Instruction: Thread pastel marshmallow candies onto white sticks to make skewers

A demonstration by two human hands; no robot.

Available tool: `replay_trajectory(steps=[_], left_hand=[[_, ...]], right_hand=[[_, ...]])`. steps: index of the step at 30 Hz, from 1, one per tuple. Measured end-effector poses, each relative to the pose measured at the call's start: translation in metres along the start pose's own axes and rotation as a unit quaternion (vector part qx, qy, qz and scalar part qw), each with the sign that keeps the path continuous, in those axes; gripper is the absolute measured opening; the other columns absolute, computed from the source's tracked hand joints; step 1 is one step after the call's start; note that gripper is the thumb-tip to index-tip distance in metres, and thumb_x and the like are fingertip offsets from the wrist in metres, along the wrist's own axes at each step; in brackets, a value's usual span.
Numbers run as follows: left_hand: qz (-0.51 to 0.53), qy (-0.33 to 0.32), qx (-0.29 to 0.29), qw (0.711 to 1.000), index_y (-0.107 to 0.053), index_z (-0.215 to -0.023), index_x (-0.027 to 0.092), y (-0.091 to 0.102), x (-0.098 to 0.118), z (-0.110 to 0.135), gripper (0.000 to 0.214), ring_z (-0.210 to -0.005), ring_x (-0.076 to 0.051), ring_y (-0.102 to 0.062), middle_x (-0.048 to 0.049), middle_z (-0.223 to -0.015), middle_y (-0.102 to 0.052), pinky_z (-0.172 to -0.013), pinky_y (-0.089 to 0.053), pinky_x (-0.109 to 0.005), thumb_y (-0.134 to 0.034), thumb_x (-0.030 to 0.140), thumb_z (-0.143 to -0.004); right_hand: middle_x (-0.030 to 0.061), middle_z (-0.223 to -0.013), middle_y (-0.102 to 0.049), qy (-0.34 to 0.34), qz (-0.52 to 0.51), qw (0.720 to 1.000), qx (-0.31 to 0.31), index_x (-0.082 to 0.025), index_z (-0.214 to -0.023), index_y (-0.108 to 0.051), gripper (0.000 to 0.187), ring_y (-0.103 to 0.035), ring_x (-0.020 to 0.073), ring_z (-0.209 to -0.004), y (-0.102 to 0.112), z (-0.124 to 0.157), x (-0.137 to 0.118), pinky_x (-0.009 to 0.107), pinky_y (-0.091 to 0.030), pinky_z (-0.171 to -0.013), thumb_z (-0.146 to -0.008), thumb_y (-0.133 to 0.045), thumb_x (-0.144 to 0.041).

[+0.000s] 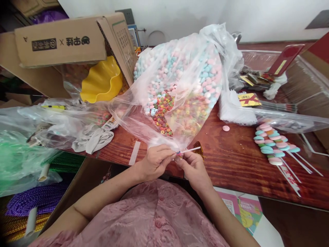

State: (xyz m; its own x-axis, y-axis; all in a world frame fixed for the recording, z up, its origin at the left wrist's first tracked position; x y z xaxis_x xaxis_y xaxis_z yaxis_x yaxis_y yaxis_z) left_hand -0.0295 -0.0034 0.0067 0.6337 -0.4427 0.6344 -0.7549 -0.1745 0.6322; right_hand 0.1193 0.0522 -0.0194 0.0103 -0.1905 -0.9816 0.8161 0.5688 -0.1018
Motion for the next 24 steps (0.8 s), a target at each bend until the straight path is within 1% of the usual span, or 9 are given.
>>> replay_trajectory(steps=[3,6,8,11,12,14,17,20,24], left_hand=[[-0.08,-0.042,-0.05,0.995,-0.067,-0.09,0.011,0.003,0.006,0.001,0.03,-0.071,-0.018,-0.057,-0.0095,-0.075,-0.062,-0.065,-0.047,-0.03,-0.038,0.015,-0.096],[-0.104,-0.045,-0.09,0.989,-0.066,-0.085,0.012,0.011,0.013,0.001,0.029,-0.066,-0.017,-0.053,-0.0076,-0.072,-0.059,-0.063,-0.045,-0.03,-0.039,0.015,-0.095],[-0.066,-0.014,-0.113,0.991,-0.064,-0.078,0.013,0.018,0.017,-0.001,0.032,-0.067,-0.016,-0.052,-0.0065,-0.072,-0.058,-0.066,-0.045,-0.03,-0.039,0.018,-0.097],[0.104,0.076,-0.175,0.976,-0.062,-0.071,0.014,0.028,0.015,-0.006,0.032,-0.067,-0.013,-0.051,-0.0028,-0.07,-0.057,-0.069,-0.044,-0.028,-0.046,0.025,-0.096],[0.186,0.12,-0.208,0.953,-0.063,-0.07,0.015,0.029,0.012,-0.007,0.029,-0.065,-0.012,-0.05,-0.0012,-0.067,-0.057,-0.067,-0.044,-0.026,-0.052,0.027,-0.093],[0.34,0.211,-0.279,0.873,-0.065,-0.067,0.015,0.027,0.005,-0.007,0.023,-0.061,-0.01,-0.05,0.0006,-0.063,-0.057,-0.06,-0.043,-0.024,-0.063,0.028,-0.085],[0.464,0.313,-0.344,0.754,-0.07,-0.066,0.016,0.02,-0.005,-0.002,0.017,-0.054,-0.01,-0.053,0.0007,-0.061,-0.062,-0.05,-0.043,-0.021,-0.076,0.03,-0.073],[0.491,0.36,-0.405,0.683,-0.072,-0.064,0.018,0.013,-0.007,0.003,0.022,-0.048,-0.011,-0.055,0.0006,-0.058,-0.065,-0.043,-0.046,-0.022,-0.085,0.036,-0.065],[0.49,0.347,-0.481,0.639,-0.075,-0.063,0.021,0.008,-0.002,0.005,0.03,-0.044,-0.013,-0.056,-0.0001,-0.055,-0.066,-0.038,-0.048,-0.024,-0.089,0.047,-0.06]], right_hand=[[-0.0037,-0.058,-0.048,-0.008,-0.004,0.996,-0.083,-0.018,-0.07,-0.057,0.043,-0.037,0.0091,-0.052,-0.001,0.0,-0.001,0.022,-0.032,-0.048,-0.075,-0.072,-0.057],[-0.0014,-0.062,-0.052,0.091,0.12,0.981,-0.123,-0.018,-0.073,-0.057,0.033,-0.044,0.0119,-0.057,0.003,0.0,-0.01,0.024,-0.037,-0.053,-0.09,-0.059,-0.046],[0.0023,-0.071,-0.058,0.23,0.244,0.935,-0.115,-0.018,-0.079,-0.059,0.021,-0.051,0.0146,-0.066,0.006,0.001,-0.02,0.027,-0.042,-0.06,-0.096,-0.05,-0.029],[0.0059,-0.078,-0.061,0.447,0.341,0.817,-0.131,-0.018,-0.091,-0.06,0.022,-0.054,0.0172,-0.071,0.008,0.006,-0.03,0.032,-0.046,-0.065,-0.094,-0.04,-0.012],[0.0063,-0.078,-0.061,0.499,0.354,0.777,-0.145,-0.018,-0.094,-0.061,0.023,-0.054,0.0178,-0.072,0.009,0.008,-0.031,0.034,-0.047,-0.067,-0.094,-0.039,-0.01],[0.006,-0.077,-0.062,0.563,0.385,0.711,-0.169,-0.018,-0.097,-0.062,0.024,-0.055,0.0187,-0.072,0.01,0.012,-0.032,0.037,-0.05,-0.07,-0.093,-0.04,-0.008],[0.0067,-0.077,-0.064,0.61,0.413,0.651,-0.183,-0.016,-0.1,-0.065,0.021,-0.058,0.0202,-0.076,0.009,0.018,-0.037,0.039,-0.051,-0.071,-0.094,-0.045,-0.009],[0.0089,-0.08,-0.067,0.644,0.401,0.621,-0.199,-0.013,-0.099,-0.068,0.019,-0.061,0.0211,-0.077,0.006,0.025,-0.046,0.039,-0.052,-0.071,-0.094,-0.049,-0.01],[0.0089,-0.082,-0.068,0.657,0.375,0.611,-0.234,-0.012,-0.101,-0.069,0.023,-0.063,0.0206,-0.077,0.002,0.031,-0.053,0.039,-0.053,-0.072,-0.094,-0.048,-0.01]])
Point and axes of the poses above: each hand's wrist, its own z-axis away from the middle knuckle, its own y-axis out of the back of the hand, x = y × z, the point moved 2 cm from there along -z, towards the middle knuckle
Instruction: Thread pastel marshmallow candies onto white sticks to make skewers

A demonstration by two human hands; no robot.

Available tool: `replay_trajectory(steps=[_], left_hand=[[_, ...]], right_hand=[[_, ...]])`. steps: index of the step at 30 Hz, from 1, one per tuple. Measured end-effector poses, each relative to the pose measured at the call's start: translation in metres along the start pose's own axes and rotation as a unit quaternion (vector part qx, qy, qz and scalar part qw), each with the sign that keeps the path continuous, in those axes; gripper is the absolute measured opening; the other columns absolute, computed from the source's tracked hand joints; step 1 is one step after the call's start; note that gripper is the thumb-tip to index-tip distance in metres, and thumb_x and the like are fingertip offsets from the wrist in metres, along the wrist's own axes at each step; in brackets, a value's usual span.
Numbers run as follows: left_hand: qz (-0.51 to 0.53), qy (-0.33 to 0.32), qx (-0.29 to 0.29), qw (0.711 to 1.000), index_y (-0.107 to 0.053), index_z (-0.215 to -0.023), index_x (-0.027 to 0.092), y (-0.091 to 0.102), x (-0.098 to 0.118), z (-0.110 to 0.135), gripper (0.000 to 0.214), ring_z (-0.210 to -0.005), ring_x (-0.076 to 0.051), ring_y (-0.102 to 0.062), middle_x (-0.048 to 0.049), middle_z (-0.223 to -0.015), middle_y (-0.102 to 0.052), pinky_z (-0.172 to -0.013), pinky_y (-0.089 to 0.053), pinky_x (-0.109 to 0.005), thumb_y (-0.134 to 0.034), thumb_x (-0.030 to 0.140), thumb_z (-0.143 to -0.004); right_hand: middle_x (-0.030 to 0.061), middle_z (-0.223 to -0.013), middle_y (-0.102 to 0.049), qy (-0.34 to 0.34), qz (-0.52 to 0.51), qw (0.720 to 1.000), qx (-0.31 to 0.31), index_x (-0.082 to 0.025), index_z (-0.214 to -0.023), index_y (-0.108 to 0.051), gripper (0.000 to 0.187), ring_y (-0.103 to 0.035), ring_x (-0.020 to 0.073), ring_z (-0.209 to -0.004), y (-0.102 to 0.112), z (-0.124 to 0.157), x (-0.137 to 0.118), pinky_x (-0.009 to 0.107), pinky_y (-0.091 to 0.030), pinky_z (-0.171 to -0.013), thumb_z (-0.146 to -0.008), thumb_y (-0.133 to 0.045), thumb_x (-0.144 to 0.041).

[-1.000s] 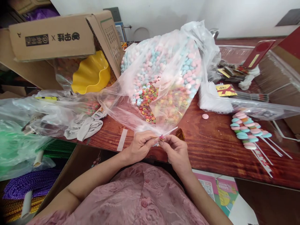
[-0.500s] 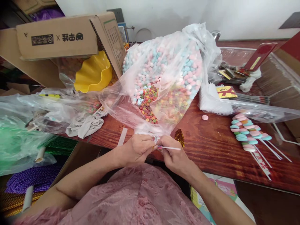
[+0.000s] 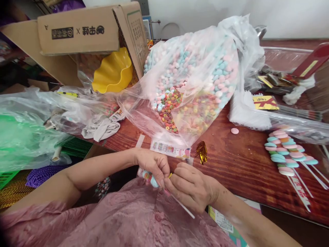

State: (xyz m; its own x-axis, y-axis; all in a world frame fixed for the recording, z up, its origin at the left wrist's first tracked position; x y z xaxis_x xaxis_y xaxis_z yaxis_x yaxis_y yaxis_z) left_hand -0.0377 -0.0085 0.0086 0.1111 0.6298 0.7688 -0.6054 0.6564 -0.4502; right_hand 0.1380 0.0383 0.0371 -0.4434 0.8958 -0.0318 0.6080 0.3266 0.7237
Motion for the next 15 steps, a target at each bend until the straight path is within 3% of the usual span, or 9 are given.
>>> replay_trajectory(steps=[5,9,13,15], left_hand=[[-0.047,0.008,-0.069,0.996,-0.076,-0.062,0.023,-0.005,0.004,-0.005,0.036,-0.044,-0.016,-0.058,-0.0016,-0.057,-0.069,-0.037,-0.05,-0.029,-0.088,0.056,-0.056],[-0.065,-0.02,-0.067,0.995,-0.078,-0.07,0.024,0.002,0.011,-0.002,0.032,-0.055,-0.019,-0.065,0.0,-0.062,-0.071,-0.048,-0.056,-0.031,-0.089,0.051,-0.056],[-0.173,-0.084,0.007,0.981,-0.079,-0.073,0.022,0.025,0.031,0.016,0.023,-0.06,-0.021,-0.067,-0.0005,-0.067,-0.072,-0.054,-0.055,-0.031,-0.089,0.037,-0.058],[-0.274,-0.108,0.076,0.953,-0.078,-0.071,0.021,0.026,0.048,0.031,0.014,-0.056,-0.018,-0.063,-0.0002,-0.063,-0.068,-0.052,-0.049,-0.029,-0.085,0.029,-0.062]], right_hand=[[0.0037,-0.08,-0.069,0.016,0.006,0.999,-0.039,-0.021,-0.089,-0.069,0.021,-0.062,0.0163,-0.073,-0.008,0.0,-0.005,0.034,-0.049,-0.063,-0.093,-0.05,-0.013],[0.0038,-0.081,-0.069,-0.034,0.033,0.998,-0.029,-0.022,-0.082,-0.065,0.02,-0.062,0.0189,-0.083,-0.009,0.0,-0.004,0.039,-0.046,-0.076,-0.095,-0.051,-0.017],[0.0052,-0.082,-0.068,-0.102,0.053,0.992,-0.05,-0.019,-0.084,-0.062,0.018,-0.059,0.0198,-0.081,-0.003,-0.002,-0.003,0.043,-0.04,-0.081,-0.094,-0.049,-0.013],[0.0036,-0.072,-0.063,-0.13,0.055,0.986,-0.09,-0.018,-0.081,-0.059,0.02,-0.052,0.018,-0.07,-0.002,-0.002,-0.003,0.041,-0.039,-0.075,-0.093,-0.045,-0.011]])
Point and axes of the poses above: each hand's wrist, its own z-axis away from the middle knuckle, its own y-axis out of the back of the hand, x = y × z, the point moved 2 cm from there along -z, towards the middle knuckle
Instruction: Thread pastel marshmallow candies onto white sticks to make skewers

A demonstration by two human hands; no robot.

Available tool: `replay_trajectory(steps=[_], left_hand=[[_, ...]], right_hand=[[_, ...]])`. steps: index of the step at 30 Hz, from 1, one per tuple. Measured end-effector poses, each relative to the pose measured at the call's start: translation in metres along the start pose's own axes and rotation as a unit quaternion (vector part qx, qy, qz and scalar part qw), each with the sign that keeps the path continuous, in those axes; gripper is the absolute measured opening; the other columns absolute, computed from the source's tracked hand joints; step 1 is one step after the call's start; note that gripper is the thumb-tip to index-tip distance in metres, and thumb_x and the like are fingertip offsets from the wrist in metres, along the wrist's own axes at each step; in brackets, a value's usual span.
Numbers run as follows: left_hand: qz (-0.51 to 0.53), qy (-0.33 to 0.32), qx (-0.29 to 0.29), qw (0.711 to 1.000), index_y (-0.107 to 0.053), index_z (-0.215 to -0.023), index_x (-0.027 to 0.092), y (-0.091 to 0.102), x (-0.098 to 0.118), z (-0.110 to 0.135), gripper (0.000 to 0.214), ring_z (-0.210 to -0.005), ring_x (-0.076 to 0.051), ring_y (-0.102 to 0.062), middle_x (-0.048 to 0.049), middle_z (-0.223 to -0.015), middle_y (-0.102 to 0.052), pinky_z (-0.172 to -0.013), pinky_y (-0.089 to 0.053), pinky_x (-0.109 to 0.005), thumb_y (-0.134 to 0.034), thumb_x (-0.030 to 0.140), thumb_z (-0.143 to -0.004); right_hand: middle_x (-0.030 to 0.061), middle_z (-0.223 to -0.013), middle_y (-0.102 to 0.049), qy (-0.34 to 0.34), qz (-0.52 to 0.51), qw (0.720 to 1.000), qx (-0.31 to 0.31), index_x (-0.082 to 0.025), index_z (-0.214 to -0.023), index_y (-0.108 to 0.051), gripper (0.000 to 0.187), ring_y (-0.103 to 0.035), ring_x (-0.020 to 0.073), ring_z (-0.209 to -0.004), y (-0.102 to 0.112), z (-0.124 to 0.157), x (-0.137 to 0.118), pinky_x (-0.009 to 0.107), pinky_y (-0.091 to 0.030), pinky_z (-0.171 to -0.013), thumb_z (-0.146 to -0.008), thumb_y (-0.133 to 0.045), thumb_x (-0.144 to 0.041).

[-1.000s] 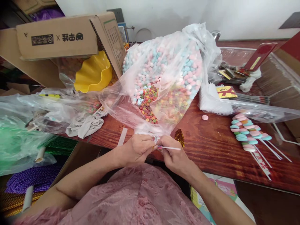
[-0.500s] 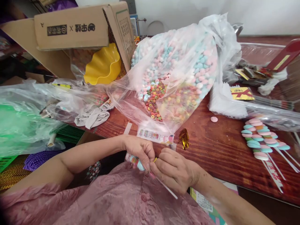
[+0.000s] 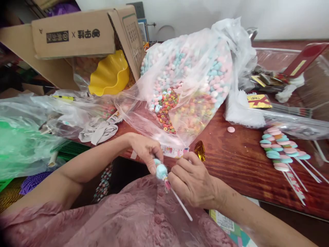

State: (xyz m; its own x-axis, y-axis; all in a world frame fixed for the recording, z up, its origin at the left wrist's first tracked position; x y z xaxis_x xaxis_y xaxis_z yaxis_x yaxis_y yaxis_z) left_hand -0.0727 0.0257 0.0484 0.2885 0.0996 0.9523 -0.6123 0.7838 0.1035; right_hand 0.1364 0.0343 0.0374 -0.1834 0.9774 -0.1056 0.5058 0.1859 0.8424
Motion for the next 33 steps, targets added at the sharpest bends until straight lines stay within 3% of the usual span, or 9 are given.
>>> replay_trajectory(steps=[2,5,8,11,13,16,20,26,33], left_hand=[[-0.137,-0.041,0.106,0.984,-0.076,-0.072,0.022,0.002,0.029,0.011,0.007,-0.061,-0.017,-0.06,-0.0005,-0.067,-0.067,-0.057,-0.045,-0.029,-0.081,0.025,-0.068],[-0.34,-0.149,0.254,0.893,-0.07,-0.072,0.024,-0.024,0.074,0.024,0.011,-0.071,-0.017,-0.056,-0.0034,-0.079,-0.067,-0.071,-0.045,-0.033,-0.067,0.018,-0.08],[-0.472,-0.233,0.127,0.841,-0.067,-0.072,0.022,-0.068,0.072,0.016,0.012,-0.07,-0.019,-0.052,-0.0061,-0.081,-0.068,-0.07,-0.045,-0.036,-0.062,0.019,-0.083],[-0.382,-0.218,0.154,0.885,-0.068,-0.081,0.018,-0.075,0.029,-0.009,0.014,-0.072,-0.019,-0.056,-0.006,-0.077,-0.065,-0.068,-0.047,-0.032,-0.057,0.023,-0.088],[-0.226,-0.181,0.277,0.916,-0.069,-0.086,0.016,-0.059,0.004,-0.022,0.028,-0.072,-0.016,-0.059,-0.0051,-0.078,-0.065,-0.069,-0.049,-0.029,-0.045,0.025,-0.097],[-0.08,-0.204,0.405,0.887,-0.073,-0.096,0.017,-0.039,-0.004,-0.025,0.033,-0.086,-0.018,-0.064,-0.0061,-0.091,-0.069,-0.082,-0.051,-0.031,-0.047,0.038,-0.099],[-0.076,-0.233,0.476,0.845,-0.066,-0.126,0.03,-0.042,0.01,-0.016,0.044,-0.134,-0.028,-0.044,-0.008,-0.141,-0.053,-0.116,-0.031,-0.047,-0.071,0.046,-0.085],[0.263,-0.234,0.425,0.834,-0.015,-0.155,0.046,-0.06,-0.011,-0.019,0.093,-0.121,-0.022,-0.057,-0.0097,-0.15,-0.043,-0.103,-0.046,-0.045,-0.074,0.047,-0.083],[0.144,-0.155,0.351,0.912,-0.066,-0.122,0.015,-0.064,-0.027,-0.015,0.04,-0.083,-0.016,-0.064,-0.0086,-0.099,-0.069,-0.079,-0.052,-0.029,-0.065,0.039,-0.09]], right_hand=[[0.0029,-0.068,-0.058,-0.03,-0.005,0.999,-0.027,-0.019,-0.079,-0.056,0.022,-0.048,0.0173,-0.065,0.0,-0.001,0.001,0.038,-0.039,-0.07,-0.093,-0.041,-0.01],[0.0042,-0.072,-0.058,-0.107,-0.032,0.994,-0.004,-0.02,-0.08,-0.053,0.022,-0.048,0.0172,-0.065,0.004,-0.002,0.01,0.034,-0.039,-0.065,-0.092,-0.037,-0.011],[0.0004,-0.066,-0.054,-0.243,-0.111,0.962,0.051,-0.021,-0.077,-0.05,0.021,-0.048,0.0132,-0.059,0.015,-0.004,0.021,0.028,-0.037,-0.057,-0.095,-0.039,-0.015],[-0.0038,-0.059,-0.046,-0.37,-0.223,0.898,0.084,-0.02,-0.071,-0.048,0.025,-0.043,0.0094,-0.053,0.024,-0.008,0.021,0.024,-0.033,-0.051,-0.096,-0.044,-0.022],[-0.0042,-0.058,-0.045,-0.407,-0.312,0.854,0.089,-0.02,-0.07,-0.049,0.026,-0.041,0.0088,-0.051,0.023,-0.011,0.014,0.023,-0.032,-0.048,-0.095,-0.046,-0.026],[-0.0033,-0.061,-0.048,-0.406,-0.405,0.816,0.073,-0.02,-0.069,-0.047,0.026,-0.041,0.009,-0.052,0.011,-0.013,0.007,0.022,-0.034,-0.048,-0.094,-0.046,-0.029],[-0.0026,-0.061,-0.05,-0.371,-0.269,0.877,0.14,-0.019,-0.07,-0.049,0.024,-0.044,0.0099,-0.054,0.001,-0.007,0.018,0.023,-0.035,-0.051,-0.094,-0.048,-0.024],[-0.0016,-0.067,-0.049,-0.273,-0.114,0.923,0.245,-0.02,-0.08,-0.051,0.016,-0.046,0.0114,-0.06,-0.008,-0.006,0.025,0.025,-0.036,-0.058,-0.092,-0.048,-0.01],[-0.0019,-0.065,-0.048,-0.316,-0.154,0.889,0.293,-0.02,-0.075,-0.054,0.013,-0.042,0.0121,-0.06,-0.027,-0.008,0.022,0.027,-0.032,-0.057,-0.086,-0.055,-0.014]])
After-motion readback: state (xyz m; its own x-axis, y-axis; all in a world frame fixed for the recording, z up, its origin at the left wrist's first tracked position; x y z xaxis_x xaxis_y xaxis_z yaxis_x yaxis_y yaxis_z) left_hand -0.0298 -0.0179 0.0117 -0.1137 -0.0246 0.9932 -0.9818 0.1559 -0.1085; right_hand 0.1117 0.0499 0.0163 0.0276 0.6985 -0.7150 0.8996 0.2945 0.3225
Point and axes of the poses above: each hand's wrist, its own z-axis away from the middle knuckle, its own y-axis out of the back of the hand, x = y × z, the point moved 2 cm from there along -z, towards the middle knuckle
